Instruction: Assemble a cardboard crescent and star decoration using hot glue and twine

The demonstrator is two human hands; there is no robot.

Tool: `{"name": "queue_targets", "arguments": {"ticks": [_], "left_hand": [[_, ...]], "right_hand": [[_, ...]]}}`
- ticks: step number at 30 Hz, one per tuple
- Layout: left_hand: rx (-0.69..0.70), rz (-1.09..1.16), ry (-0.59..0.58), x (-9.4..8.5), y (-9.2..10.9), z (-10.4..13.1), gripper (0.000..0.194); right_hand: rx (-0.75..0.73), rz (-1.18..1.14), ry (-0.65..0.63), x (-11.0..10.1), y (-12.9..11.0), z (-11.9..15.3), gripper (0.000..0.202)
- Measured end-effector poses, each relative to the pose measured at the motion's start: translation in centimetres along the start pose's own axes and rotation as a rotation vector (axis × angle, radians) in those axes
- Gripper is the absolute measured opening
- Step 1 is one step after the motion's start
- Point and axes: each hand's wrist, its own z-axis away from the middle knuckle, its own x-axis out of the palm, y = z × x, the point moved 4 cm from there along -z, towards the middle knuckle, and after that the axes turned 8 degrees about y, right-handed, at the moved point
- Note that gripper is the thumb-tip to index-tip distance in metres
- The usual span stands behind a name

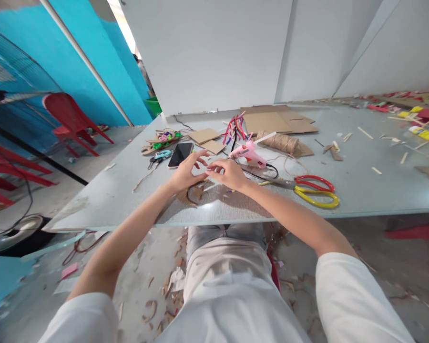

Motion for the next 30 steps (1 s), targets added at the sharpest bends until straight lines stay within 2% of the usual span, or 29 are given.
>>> {"name": "queue_targets", "arguments": {"ticks": [3, 7, 12, 16, 24, 30], "left_hand": [[0.034, 0.016, 0.035, -0.2, 0.2, 0.0, 0.064], [0.109, 0.0, 0.074, -0.3, 0.6, 0.0, 0.051], [0.151, -0.03, 0.071, -0.3, 1.2, 0.2, 0.041], [0.166, -0.035, 0.095, -0.4, 1.6, 0.2, 0.037], [0.135, -0.044, 0.114, -0.7, 1.6, 0.1, 0.043], [0.125, -0.065, 0.062, -0.5, 1.6, 0.1, 0.039]], "right_hand": [[-0.008, -0.036, -0.014, -0.1, -0.3, 0.0, 0.029], [-0.011, -0.091, -0.039, 0.0, -0.6, 0.0, 0.03], [0.031, -0.152, -0.059, 0.2, -0.7, 0.1, 0.028], [0.014, -0.182, -0.011, 0.1, -0.6, -0.1, 0.026], [0.05, -0.115, 0.103, -0.6, 0.2, -0.5, 0.032], [0.013, -0.121, 0.107, -0.7, 0.2, -0.5, 0.028]]}}
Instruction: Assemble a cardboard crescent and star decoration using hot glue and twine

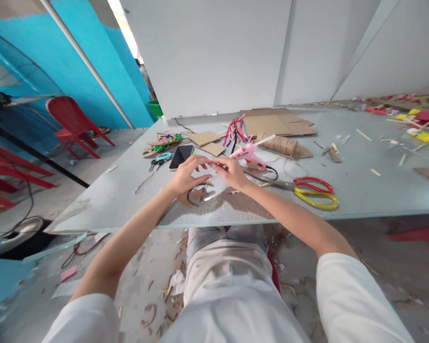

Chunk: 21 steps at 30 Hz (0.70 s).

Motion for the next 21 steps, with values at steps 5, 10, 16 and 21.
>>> {"name": "queue_targets", "arguments": {"ticks": [5, 10, 16, 21], "left_hand": [[-0.011, 0.018, -0.065, 0.1, -0.4, 0.1, 0.042], [-0.007, -0.078, -0.079, -0.4, -0.5, -0.1, 0.04], [-0.251, 0.234, -0.033, 0.1, -1.1, -0.4, 0.038], [-0.711, 0.679, 0.153, 0.6, -3.3, -0.2, 0.048]], "right_hand": [[0.056, -0.08, -0.055, 0.0, 0.2, 0.1, 0.025], [0.121, -0.106, -0.047, -0.1, 0.6, 0.0, 0.033], [0.073, -0.041, -0.065, -0.2, 1.3, -0.4, 0.034], [0.0, 0.089, -0.062, -0.5, 2.1, -0.7, 0.03]]}}
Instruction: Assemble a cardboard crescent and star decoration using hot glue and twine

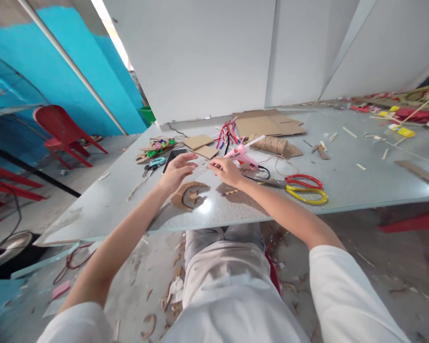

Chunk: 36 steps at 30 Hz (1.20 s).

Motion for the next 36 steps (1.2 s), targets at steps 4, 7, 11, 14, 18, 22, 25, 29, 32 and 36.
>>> {"name": "queue_targets", "arguments": {"ticks": [4, 7, 11, 14, 18, 22, 25, 29, 32, 36], "left_hand": [[-0.09, 0.13, 0.03, -1.2, -0.2, -0.7, 0.052], [-0.107, 0.236, 0.03, -1.8, -0.1, -1.0, 0.058], [-0.109, 0.259, 0.081, -1.9, -0.3, -1.2, 0.048], [0.018, 0.023, 0.134, -2.0, -0.6, -1.3, 0.031], [0.293, -0.549, 0.053, -1.9, -0.1, -1.1, 0.038], [0.477, -0.942, -0.195, -1.9, 0.8, -0.5, 0.037], [0.452, -1.077, -0.364, -2.6, 0.8, -0.1, 0.023], [0.315, -1.159, -0.501, -3.3, 0.2, 0.0, 0.027], [0.236, -1.063, -0.539, -3.0, 0.3, 0.1, 0.023], [0.168, -0.726, -0.452, -2.4, 1.6, 0.3, 0.026]], "right_hand": [[0.044, 0.036, 0.044, -0.4, 0.8, -0.2, 0.023], [0.008, 0.082, -0.003, -0.2, 0.5, -0.1, 0.018], [0.035, 0.187, -0.105, 0.3, 0.1, 0.3, 0.019], [0.077, 0.263, -0.155, 0.3, 0.1, 0.5, 0.025], [-0.087, 0.357, -0.141, 0.4, -0.4, 0.7, 0.027], [-0.211, 0.479, -0.233, 1.2, -0.5, 1.2, 0.021], [-0.23, 0.532, -0.285, 1.5, -0.5, 1.5, 0.02], [-0.229, 0.552, -0.282, 1.5, -0.5, 1.4, 0.021], [-0.193, 0.517, -0.233, 1.5, -0.2, 1.3, 0.021], [-0.078, 0.32, -0.118, 0.9, -0.1, 0.8, 0.036]]}}
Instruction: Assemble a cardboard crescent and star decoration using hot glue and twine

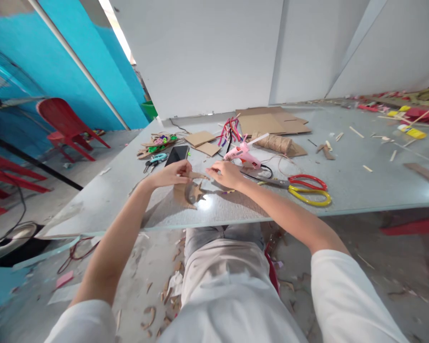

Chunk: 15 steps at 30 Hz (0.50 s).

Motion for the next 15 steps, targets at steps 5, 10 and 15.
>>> {"name": "queue_targets", "arguments": {"ticks": [5, 10, 15], "left_hand": [[0.114, 0.162, 0.317, -0.9, 1.8, 0.1, 0.031], [0.252, 0.05, 0.451, -0.5, 2.5, 0.3, 0.026], [0.285, -0.137, 0.459, -0.3, 2.7, 0.6, 0.021]], "right_hand": [[-0.075, -0.33, 0.127, -2.1, -1.6, -0.3, 0.045], [-0.11, -0.353, 0.244, -3.4, -2.9, -0.1, 0.032], [-0.13, -0.207, 0.211, -2.9, -2.7, -0.3, 0.019]]}}
